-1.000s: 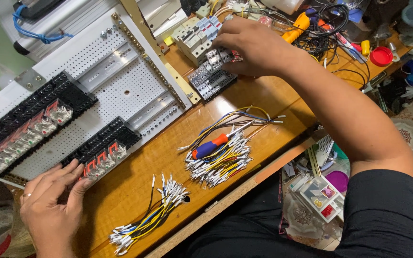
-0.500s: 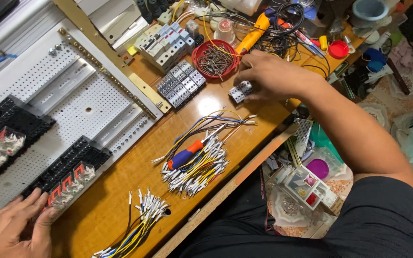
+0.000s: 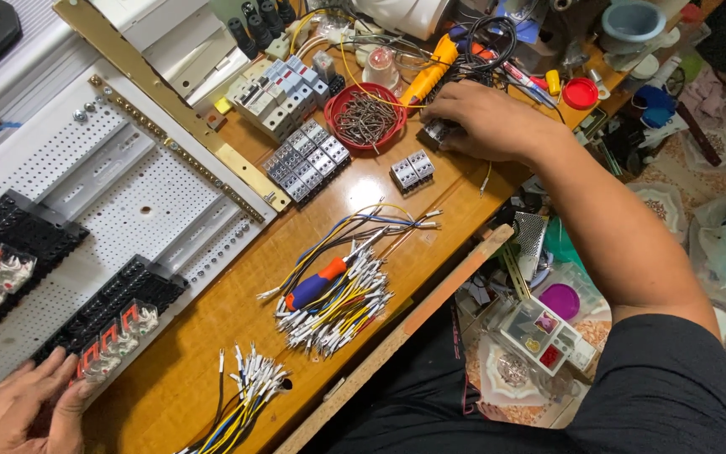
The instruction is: Assembling an electrical relay board by mounting sockets onto a DIN rail and inserting relays into them.
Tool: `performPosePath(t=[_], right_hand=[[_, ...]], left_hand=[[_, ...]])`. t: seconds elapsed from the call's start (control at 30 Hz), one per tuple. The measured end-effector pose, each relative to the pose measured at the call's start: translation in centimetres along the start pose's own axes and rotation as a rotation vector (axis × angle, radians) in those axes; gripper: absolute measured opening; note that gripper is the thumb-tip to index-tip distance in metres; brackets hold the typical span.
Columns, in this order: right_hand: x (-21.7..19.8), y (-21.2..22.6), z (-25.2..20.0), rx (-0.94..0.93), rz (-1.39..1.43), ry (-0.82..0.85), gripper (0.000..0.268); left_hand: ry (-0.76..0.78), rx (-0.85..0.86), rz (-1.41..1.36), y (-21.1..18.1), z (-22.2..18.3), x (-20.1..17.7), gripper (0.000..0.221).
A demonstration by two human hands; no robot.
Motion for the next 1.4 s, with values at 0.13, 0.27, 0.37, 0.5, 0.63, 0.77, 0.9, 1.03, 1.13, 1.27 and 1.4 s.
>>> performPosePath(t=[0.13, 0.27, 0.37, 0.5, 0.63, 0.77, 0.9, 1.03, 1.13, 1.27, 1.4], right_hand=[[-0.9, 0.4, -1.5, -0.012, -0.059, -0.224, 0.053], [-3.0, 3.0, -3.0, -0.174, -0.136, -0.553, 0.055], [-4.6, 5.6, -3.8, -0.236, -0.128, -0.647, 0.047], [-6.3, 8.5, -4.4, -0.318, -0.130, -0.756, 0.035], [-6.6, 10.0, -4.6, -0.368, -0.089, -0.744, 0.036], [-6.5, 10.5, -4.1, -0.405, -0.110, -0.776, 0.038], [-5.2, 9.0, -3.0, -0.338, -0.105, -0.727, 0.038], [-3.1, 3.6, -2.3, -0.135, -0.046, -0.509, 0.055], [-1.0, 0.1, -2.5, 0.019, 0.021, -0.322, 0.048], [1.6, -1.8, -3.1, 0.145, 0.002, -0.123, 0.061], [2.4, -2.2, -3.0, 0.211, 0.007, -0.060, 0.060]], left_hand=[[0.028, -0.038, 0.061, 0.5, 0.0, 0.1, 0.025], [0.001, 0.006, 0.062, 0.2, 0.1, 0.2, 0.024], [0.012, -0.030, 0.091, -1.5, 0.6, -0.2, 0.024], [-0.069, 0.102, -0.005, -0.4, 0.3, 0.0, 0.019], [-0.039, 0.071, 0.028, -0.9, 0.2, -0.2, 0.021], [-0.081, 0.073, -0.022, -0.6, 0.2, -0.1, 0.018], [-0.087, 0.102, -0.045, -1.6, 0.6, -0.3, 0.013], [-0.122, 0.144, -0.040, -1.6, 0.6, -0.3, 0.016], [-0.097, 0.062, -0.002, -3.0, 1.1, -0.7, 0.017], [-0.093, 0.041, 0.024, -2.4, 0.8, -0.5, 0.015], [-0.093, 0.074, 0.006, -2.3, 0.9, -0.6, 0.017]])
Point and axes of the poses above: each hand's wrist, its own z-axis towards the middle knuckle, its own x-axis out of the palm, y = z × x, the point moved 4 cm from there along z, towards the middle knuckle, and after that the axes turned 10 degrees about -z, right-handed, at the moved point
